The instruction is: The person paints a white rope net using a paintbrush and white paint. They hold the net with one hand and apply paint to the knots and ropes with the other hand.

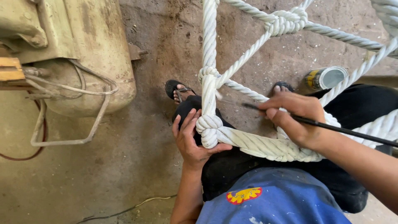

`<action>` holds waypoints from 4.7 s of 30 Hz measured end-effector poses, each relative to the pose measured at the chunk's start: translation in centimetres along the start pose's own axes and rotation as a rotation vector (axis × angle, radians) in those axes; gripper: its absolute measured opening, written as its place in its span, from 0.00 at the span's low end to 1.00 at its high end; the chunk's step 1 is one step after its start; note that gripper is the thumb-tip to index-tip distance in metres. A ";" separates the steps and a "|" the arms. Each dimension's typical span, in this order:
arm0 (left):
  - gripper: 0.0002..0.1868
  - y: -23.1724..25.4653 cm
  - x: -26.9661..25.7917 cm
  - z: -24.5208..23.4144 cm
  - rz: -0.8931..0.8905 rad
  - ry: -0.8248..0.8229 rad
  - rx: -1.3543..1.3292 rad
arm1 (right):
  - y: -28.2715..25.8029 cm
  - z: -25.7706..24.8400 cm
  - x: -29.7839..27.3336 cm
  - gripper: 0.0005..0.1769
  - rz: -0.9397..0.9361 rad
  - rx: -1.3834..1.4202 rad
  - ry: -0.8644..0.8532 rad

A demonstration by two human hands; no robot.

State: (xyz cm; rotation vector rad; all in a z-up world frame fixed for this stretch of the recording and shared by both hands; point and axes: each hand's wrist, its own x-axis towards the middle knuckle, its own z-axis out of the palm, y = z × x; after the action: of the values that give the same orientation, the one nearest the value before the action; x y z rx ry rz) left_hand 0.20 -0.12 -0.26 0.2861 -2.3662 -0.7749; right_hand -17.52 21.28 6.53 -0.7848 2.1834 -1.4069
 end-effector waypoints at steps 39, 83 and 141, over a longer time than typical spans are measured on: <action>0.53 0.1 0.5 0.3 0.024 0.050 -0.005 | 0.9 -1.1 0.4 0.13 0.395 0.676 0.119; 0.13 1.2 14.4 1.4 0.052 -0.457 -0.001 | 5.5 0.5 -7.3 0.19 -0.393 -0.603 0.428; 0.16 -2.4 13.4 -5.8 -0.143 -0.553 -0.461 | 1.6 -0.6 -7.5 0.07 -0.419 -0.550 0.296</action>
State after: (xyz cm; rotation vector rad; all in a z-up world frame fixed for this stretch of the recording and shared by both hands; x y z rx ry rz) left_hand -6.64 -9.79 8.66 0.0425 -2.5768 -1.6032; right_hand -12.61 27.16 5.67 -1.3653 2.8134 -1.1535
